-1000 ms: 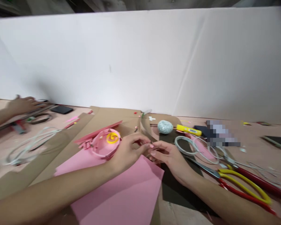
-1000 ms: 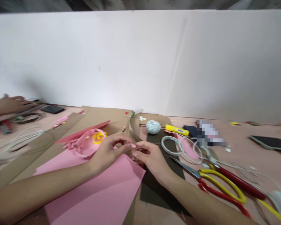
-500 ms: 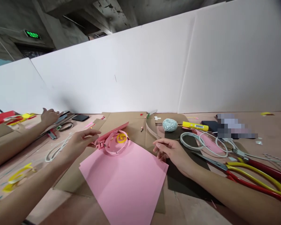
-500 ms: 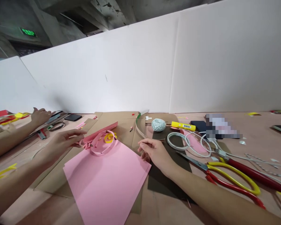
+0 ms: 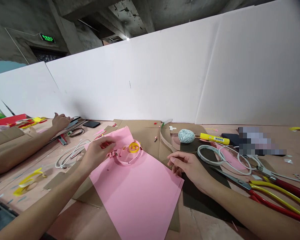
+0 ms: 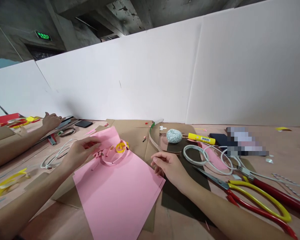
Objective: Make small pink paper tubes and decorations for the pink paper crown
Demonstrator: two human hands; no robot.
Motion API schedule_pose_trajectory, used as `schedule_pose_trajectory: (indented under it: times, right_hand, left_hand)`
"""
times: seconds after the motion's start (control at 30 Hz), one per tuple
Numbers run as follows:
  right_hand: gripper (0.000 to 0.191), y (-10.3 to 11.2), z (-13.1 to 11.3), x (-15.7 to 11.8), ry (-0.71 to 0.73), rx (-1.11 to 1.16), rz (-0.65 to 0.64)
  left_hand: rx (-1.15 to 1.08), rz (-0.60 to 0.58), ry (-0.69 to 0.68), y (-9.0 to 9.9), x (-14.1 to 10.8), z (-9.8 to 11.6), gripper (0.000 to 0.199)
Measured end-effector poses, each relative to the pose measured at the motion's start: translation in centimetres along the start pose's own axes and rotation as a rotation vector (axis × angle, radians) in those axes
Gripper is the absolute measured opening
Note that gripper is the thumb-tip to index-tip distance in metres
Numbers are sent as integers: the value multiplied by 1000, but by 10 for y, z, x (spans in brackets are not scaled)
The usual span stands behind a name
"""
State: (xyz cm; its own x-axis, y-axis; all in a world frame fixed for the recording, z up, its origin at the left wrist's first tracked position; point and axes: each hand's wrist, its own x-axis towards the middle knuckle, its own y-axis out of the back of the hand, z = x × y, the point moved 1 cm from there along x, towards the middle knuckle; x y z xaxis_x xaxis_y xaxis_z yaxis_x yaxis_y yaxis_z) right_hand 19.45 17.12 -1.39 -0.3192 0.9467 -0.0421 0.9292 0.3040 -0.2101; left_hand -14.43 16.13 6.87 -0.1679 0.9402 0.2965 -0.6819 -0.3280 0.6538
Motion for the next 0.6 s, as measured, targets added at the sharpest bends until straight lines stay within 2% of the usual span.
schedule_pose_trajectory:
  times: [0.23,0.33,0.43,0.53,0.6]
  right_hand:
    - [39,0,4,3,-21,-35,0]
    - [36,0,5,3,-8,-63,-6]
    - [33,-1,5,2,5,-69,-5]
    - [33,-2,8,3,8,-47,-32]
    - [33,-3,9,5,21,-54,-40]
  left_hand:
    - [299,71,-171,15,9,-22,57]
    - [342,98,-167,26,21,-22,45]
    - [294,202,-110,42,29,-6,24]
    - [147,294,-38,55,18,23,39]
    - [28,237,-7,54,-1,45,49]
